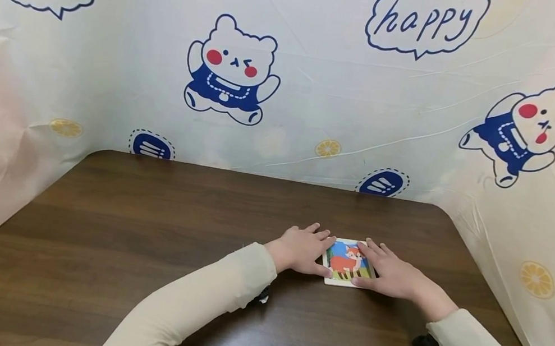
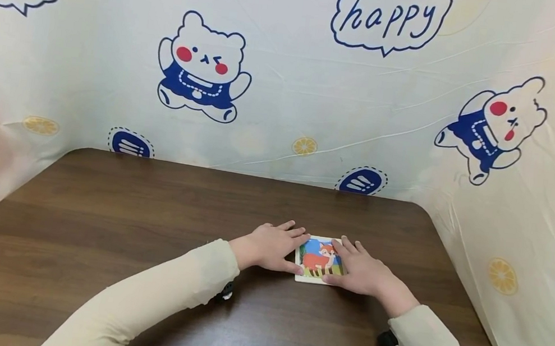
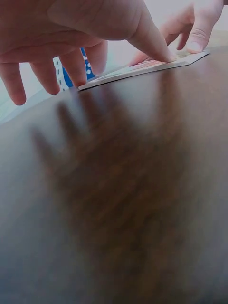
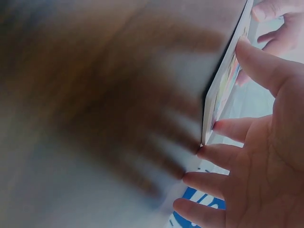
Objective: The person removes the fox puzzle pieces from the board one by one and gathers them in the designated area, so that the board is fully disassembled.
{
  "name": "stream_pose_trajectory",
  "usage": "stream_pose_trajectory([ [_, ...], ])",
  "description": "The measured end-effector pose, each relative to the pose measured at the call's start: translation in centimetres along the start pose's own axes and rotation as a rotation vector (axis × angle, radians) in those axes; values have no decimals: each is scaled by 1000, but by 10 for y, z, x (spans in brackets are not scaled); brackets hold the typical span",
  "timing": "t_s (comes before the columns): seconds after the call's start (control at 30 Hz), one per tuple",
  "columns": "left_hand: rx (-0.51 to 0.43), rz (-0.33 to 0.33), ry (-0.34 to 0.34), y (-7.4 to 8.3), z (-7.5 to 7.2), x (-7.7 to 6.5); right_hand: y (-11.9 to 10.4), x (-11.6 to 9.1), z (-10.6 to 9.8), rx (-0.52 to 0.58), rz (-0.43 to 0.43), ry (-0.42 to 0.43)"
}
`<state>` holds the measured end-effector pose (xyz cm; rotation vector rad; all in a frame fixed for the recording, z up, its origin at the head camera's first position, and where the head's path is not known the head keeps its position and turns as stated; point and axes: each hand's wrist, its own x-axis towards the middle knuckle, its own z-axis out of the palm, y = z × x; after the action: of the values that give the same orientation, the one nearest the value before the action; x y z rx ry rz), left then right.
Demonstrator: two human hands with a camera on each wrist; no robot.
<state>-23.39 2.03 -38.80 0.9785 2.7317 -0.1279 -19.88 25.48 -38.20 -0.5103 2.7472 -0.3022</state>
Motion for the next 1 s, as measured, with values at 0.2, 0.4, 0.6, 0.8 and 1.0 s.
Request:
stream_pose_trajectory([
  [0.2, -14, -20, -30, -7, -1, -7, -11, 7, -1, -2, 10, -17],
  [0.4, -10, -40, -40, -17, -5, -17, -21, 14, -2, 0, 28, -44],
  [0.6, 11, -63, -25, -27, -2, -26, -34, 20, -2, -1, 47, -54],
  [0.8, -18, -77, -34, -32, -4, -35, -44, 25, -2, -5, 20, -43],
  [1.0, -74, -72, -43, -40, -6, -43, -49, 28, -3, 2, -11, -45],
])
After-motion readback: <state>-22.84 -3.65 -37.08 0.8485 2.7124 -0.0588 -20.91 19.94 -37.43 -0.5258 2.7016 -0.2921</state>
